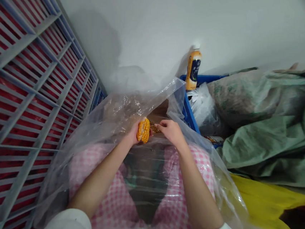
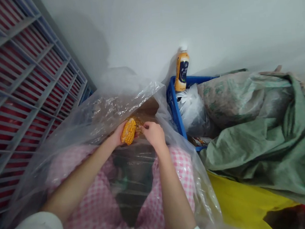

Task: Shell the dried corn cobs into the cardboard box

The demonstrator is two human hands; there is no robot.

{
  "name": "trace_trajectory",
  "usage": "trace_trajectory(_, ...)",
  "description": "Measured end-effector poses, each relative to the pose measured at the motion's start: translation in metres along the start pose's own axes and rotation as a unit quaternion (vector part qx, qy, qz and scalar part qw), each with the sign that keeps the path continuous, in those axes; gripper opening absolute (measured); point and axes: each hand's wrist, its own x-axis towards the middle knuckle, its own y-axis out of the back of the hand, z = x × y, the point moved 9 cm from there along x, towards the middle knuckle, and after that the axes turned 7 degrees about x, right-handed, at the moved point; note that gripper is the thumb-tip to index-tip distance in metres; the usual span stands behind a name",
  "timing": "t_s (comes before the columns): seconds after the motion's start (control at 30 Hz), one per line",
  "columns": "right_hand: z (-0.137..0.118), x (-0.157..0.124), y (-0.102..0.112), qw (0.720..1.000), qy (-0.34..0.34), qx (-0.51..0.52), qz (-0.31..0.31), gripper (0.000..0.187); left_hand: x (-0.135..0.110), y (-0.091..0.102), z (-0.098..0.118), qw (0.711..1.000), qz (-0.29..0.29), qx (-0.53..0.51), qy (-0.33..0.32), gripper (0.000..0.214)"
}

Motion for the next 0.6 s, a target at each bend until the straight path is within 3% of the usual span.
trace_trajectory(0.37, -0.005, -0.007, 0.006, 0.997, -0.005, -0.075, -0.033, 0.022, -0.01, -0.006, 0.01, 0.986, 0.057, 0.159, -0.011, 0.05)
trace_trajectory(0.6, -0.009, -0.007, -0.004, 0.998, 0.029, -0.01, -0.063, 0.025, -0.015, -0.017, 0.002, 0.987, 0.01, 0.161, 0.019, 0.05)
